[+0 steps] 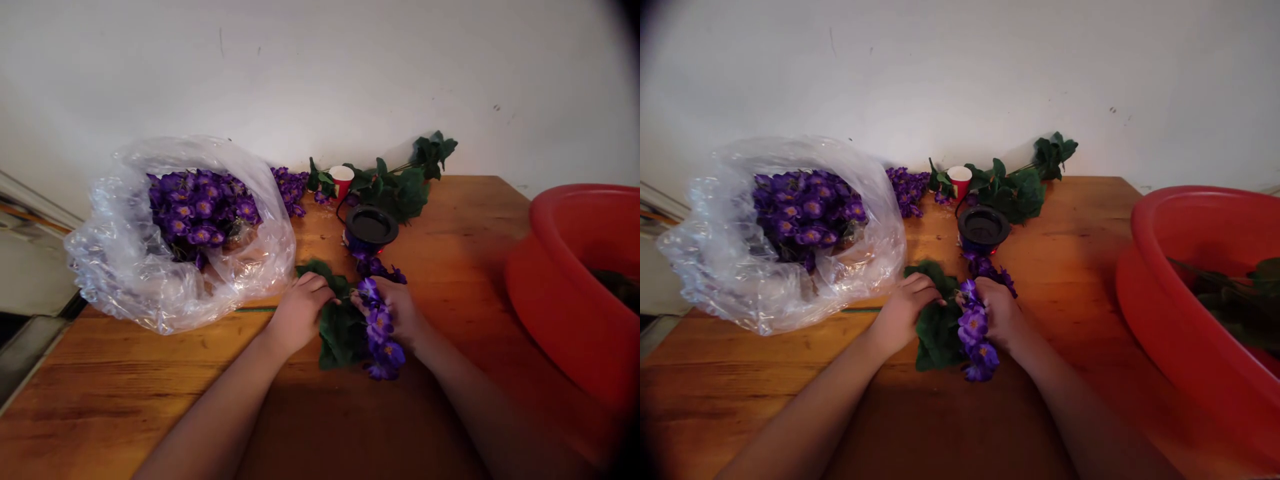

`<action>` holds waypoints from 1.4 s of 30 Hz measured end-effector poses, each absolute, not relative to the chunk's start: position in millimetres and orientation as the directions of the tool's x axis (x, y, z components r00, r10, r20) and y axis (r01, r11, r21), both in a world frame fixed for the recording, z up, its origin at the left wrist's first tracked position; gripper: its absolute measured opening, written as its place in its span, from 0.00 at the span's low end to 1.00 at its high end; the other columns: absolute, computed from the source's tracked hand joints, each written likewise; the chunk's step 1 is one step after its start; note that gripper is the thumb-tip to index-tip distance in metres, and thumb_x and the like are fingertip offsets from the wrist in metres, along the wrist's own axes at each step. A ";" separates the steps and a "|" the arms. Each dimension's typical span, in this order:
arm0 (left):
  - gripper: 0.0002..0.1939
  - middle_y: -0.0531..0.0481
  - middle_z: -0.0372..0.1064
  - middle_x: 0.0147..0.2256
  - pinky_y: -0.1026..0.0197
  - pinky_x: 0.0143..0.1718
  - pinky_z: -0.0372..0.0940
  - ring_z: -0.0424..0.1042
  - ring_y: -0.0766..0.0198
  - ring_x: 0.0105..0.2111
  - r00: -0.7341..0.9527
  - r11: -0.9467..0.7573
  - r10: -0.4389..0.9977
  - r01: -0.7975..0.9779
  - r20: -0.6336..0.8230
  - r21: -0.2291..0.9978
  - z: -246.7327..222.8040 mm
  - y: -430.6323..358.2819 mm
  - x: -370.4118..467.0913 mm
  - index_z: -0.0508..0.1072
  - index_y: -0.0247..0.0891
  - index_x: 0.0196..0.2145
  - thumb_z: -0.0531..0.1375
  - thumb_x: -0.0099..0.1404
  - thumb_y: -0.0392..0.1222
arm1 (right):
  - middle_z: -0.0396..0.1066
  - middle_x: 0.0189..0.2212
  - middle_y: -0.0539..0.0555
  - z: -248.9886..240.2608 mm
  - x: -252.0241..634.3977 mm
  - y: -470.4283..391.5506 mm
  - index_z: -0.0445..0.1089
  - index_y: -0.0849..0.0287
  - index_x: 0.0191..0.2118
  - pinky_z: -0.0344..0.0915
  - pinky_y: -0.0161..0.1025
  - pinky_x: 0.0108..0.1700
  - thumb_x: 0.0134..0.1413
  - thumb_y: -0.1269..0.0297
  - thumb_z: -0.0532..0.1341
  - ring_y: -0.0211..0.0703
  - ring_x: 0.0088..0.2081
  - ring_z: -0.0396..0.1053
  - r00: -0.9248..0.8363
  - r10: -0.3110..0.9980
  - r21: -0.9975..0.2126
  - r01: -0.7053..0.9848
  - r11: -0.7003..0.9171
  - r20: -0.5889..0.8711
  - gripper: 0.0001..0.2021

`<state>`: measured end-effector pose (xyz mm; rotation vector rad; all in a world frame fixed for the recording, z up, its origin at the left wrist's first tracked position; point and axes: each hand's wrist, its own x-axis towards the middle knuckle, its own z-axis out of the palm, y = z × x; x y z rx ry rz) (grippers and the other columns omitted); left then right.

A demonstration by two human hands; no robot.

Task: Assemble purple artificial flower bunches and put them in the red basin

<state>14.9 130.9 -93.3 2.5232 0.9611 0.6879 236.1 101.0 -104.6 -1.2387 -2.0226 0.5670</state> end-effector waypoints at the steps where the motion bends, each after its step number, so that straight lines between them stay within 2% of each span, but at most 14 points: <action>1: 0.09 0.45 0.68 0.33 0.56 0.41 0.60 0.65 0.56 0.40 0.656 -0.700 0.689 0.492 0.308 0.517 -95.9 132.4 14.5 0.73 0.37 0.33 0.56 0.67 0.41 | 0.65 0.24 0.52 -105.3 234.7 100.1 0.62 0.55 0.24 0.63 0.41 0.30 0.52 0.58 0.62 0.45 0.29 0.66 -0.303 0.901 -0.682 0.588 0.434 0.312 0.12; 4: 0.06 0.47 0.67 0.32 0.57 0.40 0.61 0.65 0.58 0.38 0.666 -0.672 0.682 0.408 0.303 0.618 -101.7 136.6 14.0 0.71 0.37 0.31 0.58 0.65 0.40 | 0.64 0.23 0.51 -108.6 230.9 99.4 0.61 0.55 0.23 0.61 0.40 0.30 0.51 0.58 0.63 0.43 0.28 0.65 -0.288 0.905 -0.707 0.567 0.424 0.312 0.12; 8: 0.04 0.47 0.67 0.32 0.57 0.40 0.61 0.65 0.58 0.37 0.662 -0.638 0.693 0.379 0.285 0.671 -103.8 139.6 15.0 0.69 0.37 0.30 0.58 0.63 0.37 | 0.62 0.22 0.50 -111.8 227.7 103.0 0.58 0.55 0.23 0.59 0.40 0.31 0.53 0.60 0.61 0.42 0.27 0.62 -0.336 0.849 -0.663 0.530 0.528 0.407 0.13; 12: 0.03 0.47 0.67 0.32 0.57 0.39 0.60 0.65 0.57 0.37 0.664 -0.617 0.699 0.371 0.266 0.694 -103.7 139.7 15.5 0.68 0.37 0.29 0.58 0.62 0.36 | 0.61 0.21 0.50 -107.8 225.5 105.1 0.56 0.55 0.23 0.57 0.40 0.30 0.52 0.61 0.60 0.42 0.26 0.60 -0.381 0.812 -0.631 0.512 0.583 0.442 0.12; 15: 0.03 0.47 0.67 0.32 0.57 0.39 0.60 0.65 0.57 0.37 0.660 -0.614 0.700 0.360 0.274 0.702 -104.9 139.4 15.1 0.67 0.37 0.29 0.59 0.60 0.36 | 0.62 0.21 0.51 -101.9 222.9 103.3 0.57 0.54 0.24 0.58 0.40 0.31 0.51 0.66 0.58 0.43 0.26 0.61 -0.429 0.792 -0.604 0.514 0.609 0.435 0.09; 20: 0.04 0.48 0.66 0.30 0.57 0.39 0.60 0.65 0.58 0.36 0.652 -0.627 0.701 0.373 0.288 0.684 -105.1 139.0 15.0 0.67 0.37 0.28 0.57 0.61 0.33 | 0.64 0.24 0.53 -97.6 217.2 98.7 0.59 0.55 0.26 0.59 0.41 0.32 0.42 0.75 0.57 0.45 0.30 0.62 -0.502 0.764 -0.515 0.566 0.644 0.404 0.07; 24: 0.04 0.48 0.66 0.29 0.57 0.38 0.60 0.65 0.58 0.34 0.646 -0.628 0.704 0.374 0.294 0.682 -104.0 139.5 14.4 0.67 0.38 0.26 0.57 0.59 0.33 | 0.64 0.24 0.53 -99.0 215.0 99.9 0.59 0.55 0.25 0.57 0.40 0.30 0.39 0.76 0.56 0.46 0.29 0.61 -0.522 0.761 -0.463 0.604 0.649 0.384 0.08; 29: 0.05 0.48 0.68 0.29 0.58 0.38 0.60 0.66 0.60 0.33 0.634 -0.676 0.676 0.331 0.375 0.659 -106.9 139.3 12.6 0.68 0.37 0.27 0.59 0.60 0.37 | 0.64 0.24 0.52 -95.7 218.2 103.6 0.61 0.56 0.24 0.59 0.37 0.30 0.46 0.70 0.59 0.43 0.28 0.63 -0.461 0.797 -0.585 0.544 0.601 0.391 0.05; 32: 0.07 0.48 0.67 0.27 0.59 0.36 0.59 0.66 0.61 0.31 0.616 -0.697 0.676 0.360 0.403 0.620 -104.9 137.7 12.2 0.69 0.36 0.26 0.58 0.62 0.38 | 0.66 0.26 0.52 -91.9 221.4 102.2 0.65 0.56 0.25 0.60 0.36 0.32 0.47 0.67 0.61 0.42 0.29 0.65 -0.404 0.842 -0.618 0.573 0.538 0.357 0.04; 37: 0.08 0.47 0.70 0.31 0.57 0.40 0.62 0.68 0.60 0.36 0.626 -0.715 0.673 0.412 0.395 0.565 -89.9 131.5 9.1 0.72 0.36 0.32 0.56 0.67 0.40 | 0.71 0.27 0.53 -91.5 230.5 100.2 0.70 0.58 0.27 0.63 0.37 0.31 0.44 0.64 0.65 0.43 0.29 0.69 -0.274 0.912 -0.680 0.609 0.409 0.304 0.05; 39: 0.09 0.46 0.70 0.34 0.56 0.42 0.62 0.67 0.60 0.38 0.642 -0.733 0.660 0.435 0.390 0.523 -83.6 129.2 6.4 0.72 0.36 0.35 0.53 0.69 0.41 | 0.71 0.25 0.53 -92.9 234.7 101.3 0.71 0.59 0.28 0.64 0.38 0.30 0.45 0.62 0.65 0.44 0.28 0.69 -0.215 0.936 -0.745 0.566 0.353 0.280 0.06; 42: 0.11 0.46 0.67 0.32 0.55 0.42 0.62 0.66 0.59 0.37 0.687 -0.760 0.636 0.482 0.351 0.436 -81.2 128.2 4.0 0.70 0.36 0.33 0.50 0.70 0.38 | 0.71 0.24 0.53 -95.4 238.5 103.6 0.72 0.60 0.28 0.65 0.38 0.29 0.46 0.58 0.65 0.44 0.27 0.69 -0.171 0.960 -0.831 0.482 0.278 0.221 0.10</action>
